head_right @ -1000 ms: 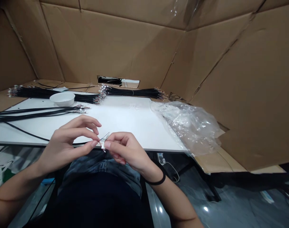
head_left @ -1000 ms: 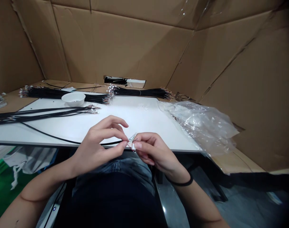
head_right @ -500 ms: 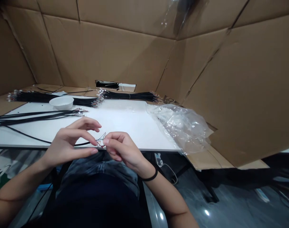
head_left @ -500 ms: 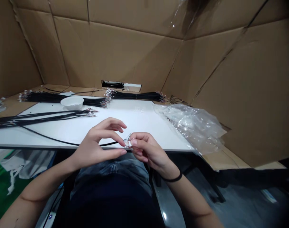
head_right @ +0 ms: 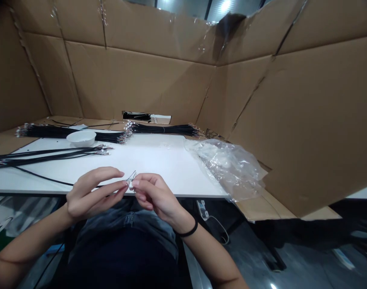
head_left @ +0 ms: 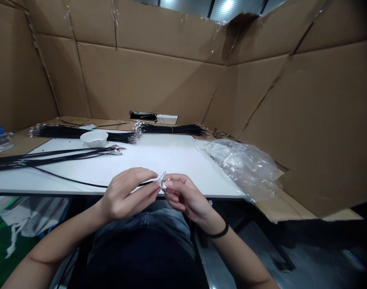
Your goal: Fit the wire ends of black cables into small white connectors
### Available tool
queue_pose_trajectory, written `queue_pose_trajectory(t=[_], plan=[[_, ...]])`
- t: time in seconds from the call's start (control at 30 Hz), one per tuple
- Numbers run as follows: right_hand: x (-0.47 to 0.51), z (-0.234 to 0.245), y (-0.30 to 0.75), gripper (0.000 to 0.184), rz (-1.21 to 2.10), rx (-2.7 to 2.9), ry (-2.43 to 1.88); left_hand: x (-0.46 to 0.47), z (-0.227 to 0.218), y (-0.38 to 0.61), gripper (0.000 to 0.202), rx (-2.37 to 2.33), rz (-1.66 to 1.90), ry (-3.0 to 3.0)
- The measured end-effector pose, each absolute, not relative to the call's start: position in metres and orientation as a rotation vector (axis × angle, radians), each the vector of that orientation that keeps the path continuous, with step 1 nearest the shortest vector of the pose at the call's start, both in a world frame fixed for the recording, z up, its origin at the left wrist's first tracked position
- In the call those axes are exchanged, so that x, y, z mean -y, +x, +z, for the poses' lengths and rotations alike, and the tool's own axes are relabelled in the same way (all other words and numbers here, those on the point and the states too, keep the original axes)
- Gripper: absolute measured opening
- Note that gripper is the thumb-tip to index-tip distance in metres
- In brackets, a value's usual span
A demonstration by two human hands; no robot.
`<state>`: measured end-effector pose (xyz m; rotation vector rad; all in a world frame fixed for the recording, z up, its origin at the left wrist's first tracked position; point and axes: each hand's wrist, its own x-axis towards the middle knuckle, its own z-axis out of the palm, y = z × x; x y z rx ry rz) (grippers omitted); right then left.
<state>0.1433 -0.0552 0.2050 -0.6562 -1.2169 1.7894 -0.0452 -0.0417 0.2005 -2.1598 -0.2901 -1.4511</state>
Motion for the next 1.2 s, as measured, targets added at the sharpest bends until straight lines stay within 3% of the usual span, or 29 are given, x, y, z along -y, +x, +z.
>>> queue_pose_trajectory(t=[0.37, 0.73, 1.2], plan=[[0.055, 0.204, 0.143, 0.028, 1.805, 1.235, -0.613, 0.036, 0.190, -0.046, 0.032, 0.255, -1.451, -2.246], [0.056, 0.203, 0.142, 0.027, 1.834, 1.209, -0.620, 0.049, 0.206, -0.038, 0.020, 0.395, -1.610, -2.235], [0.068, 0.209, 0.140, 0.020, 1.918, 1.133, -0.579, 0.063, 0.206, -0.049, 0.023, 0.419, -1.486, -2.329]])
